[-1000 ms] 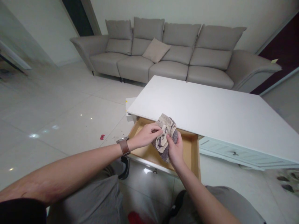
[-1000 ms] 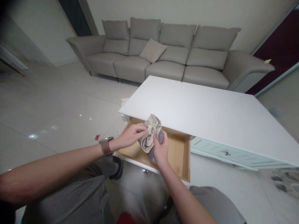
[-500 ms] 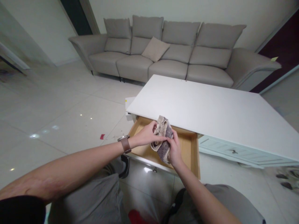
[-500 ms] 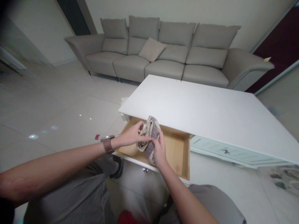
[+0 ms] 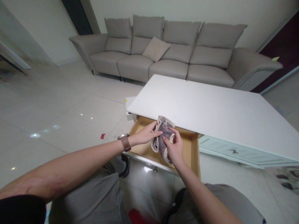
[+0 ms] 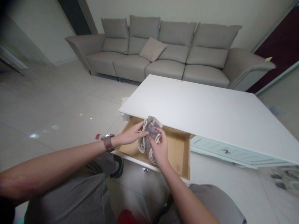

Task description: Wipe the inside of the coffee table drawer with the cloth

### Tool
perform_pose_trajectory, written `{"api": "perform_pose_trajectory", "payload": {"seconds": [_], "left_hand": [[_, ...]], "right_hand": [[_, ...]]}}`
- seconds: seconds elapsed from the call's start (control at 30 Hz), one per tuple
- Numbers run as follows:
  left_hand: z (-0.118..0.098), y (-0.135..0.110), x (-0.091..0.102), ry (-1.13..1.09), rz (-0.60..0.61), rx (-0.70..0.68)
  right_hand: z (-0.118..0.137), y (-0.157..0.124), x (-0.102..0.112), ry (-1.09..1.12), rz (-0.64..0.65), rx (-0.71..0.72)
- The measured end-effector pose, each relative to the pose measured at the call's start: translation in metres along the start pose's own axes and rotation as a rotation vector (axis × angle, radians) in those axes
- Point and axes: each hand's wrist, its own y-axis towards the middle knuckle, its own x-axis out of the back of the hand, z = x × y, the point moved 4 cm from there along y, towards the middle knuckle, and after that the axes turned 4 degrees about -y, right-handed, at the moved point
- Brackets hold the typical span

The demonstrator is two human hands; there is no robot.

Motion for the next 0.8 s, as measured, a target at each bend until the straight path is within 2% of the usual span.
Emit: {"api": "perform_pose_trajectory", "payload": {"seconds": [0.17, 0.33, 0.47, 0.6, 0.7, 0.8], "left_hand": [[0.008, 0.004, 0.001, -0.021, 0.016, 0.028], [0.016, 0.007, 0.003, -0.016, -0.076, 0.136], [0.009, 0.009, 0.008, 0.000, -0.145, 0.167], [-0.003, 0.006, 0.012, 0.150, -0.202, 0.140], [-0.008, 0.002, 0.003, 0.103, -0.158, 0.083], [-0.009, 0.000, -0.010, -0.030, -0.093, 0.023]], "right_hand": [[0.003, 0.001, 0.007, -0.085, -0.086, 0.032], [0.011, 0.004, 0.013, -0.147, -0.157, 0.025], [0.016, 0.013, 0.024, -0.191, -0.217, 0.043], [0.017, 0.024, 0.037, -0.270, -0.299, 0.065], [0.020, 0.024, 0.035, -0.288, -0.282, 0.099], [0.023, 0.016, 0.021, -0.217, -0.179, 0.145]]}}
